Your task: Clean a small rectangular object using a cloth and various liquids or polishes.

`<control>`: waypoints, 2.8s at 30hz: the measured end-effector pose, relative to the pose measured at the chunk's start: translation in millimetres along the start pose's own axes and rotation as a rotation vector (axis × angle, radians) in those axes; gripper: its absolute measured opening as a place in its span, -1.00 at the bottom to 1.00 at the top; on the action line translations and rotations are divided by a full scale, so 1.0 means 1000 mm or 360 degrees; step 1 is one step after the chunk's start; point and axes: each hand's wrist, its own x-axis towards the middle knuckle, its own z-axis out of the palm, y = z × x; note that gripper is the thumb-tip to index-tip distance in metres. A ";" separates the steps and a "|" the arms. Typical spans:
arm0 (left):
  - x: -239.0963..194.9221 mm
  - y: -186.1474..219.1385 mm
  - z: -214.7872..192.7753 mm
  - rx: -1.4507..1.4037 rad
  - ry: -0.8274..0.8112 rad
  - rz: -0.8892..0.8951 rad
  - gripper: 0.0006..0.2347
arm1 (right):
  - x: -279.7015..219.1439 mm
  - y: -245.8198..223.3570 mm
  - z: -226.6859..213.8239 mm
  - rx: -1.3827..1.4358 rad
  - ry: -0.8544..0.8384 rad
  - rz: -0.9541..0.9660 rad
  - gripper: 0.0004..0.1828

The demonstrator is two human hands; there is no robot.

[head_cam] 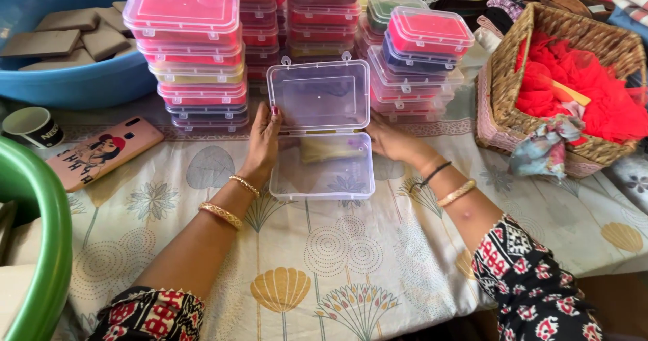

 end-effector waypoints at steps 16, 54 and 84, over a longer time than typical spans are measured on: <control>-0.004 -0.007 0.004 -0.0295 -0.0236 -0.0174 -0.86 | 0.038 -0.005 0.009 0.1377 -0.0494 0.0617 -0.32; -0.015 0.031 0.026 -0.0566 -0.0288 -0.0141 -0.94 | 0.005 -0.009 -0.079 0.1302 -0.0426 0.0402 -0.18; -0.007 0.023 0.030 0.1190 0.0142 0.0241 -0.64 | 0.038 -0.081 -0.079 0.0784 -0.0557 0.0415 -0.27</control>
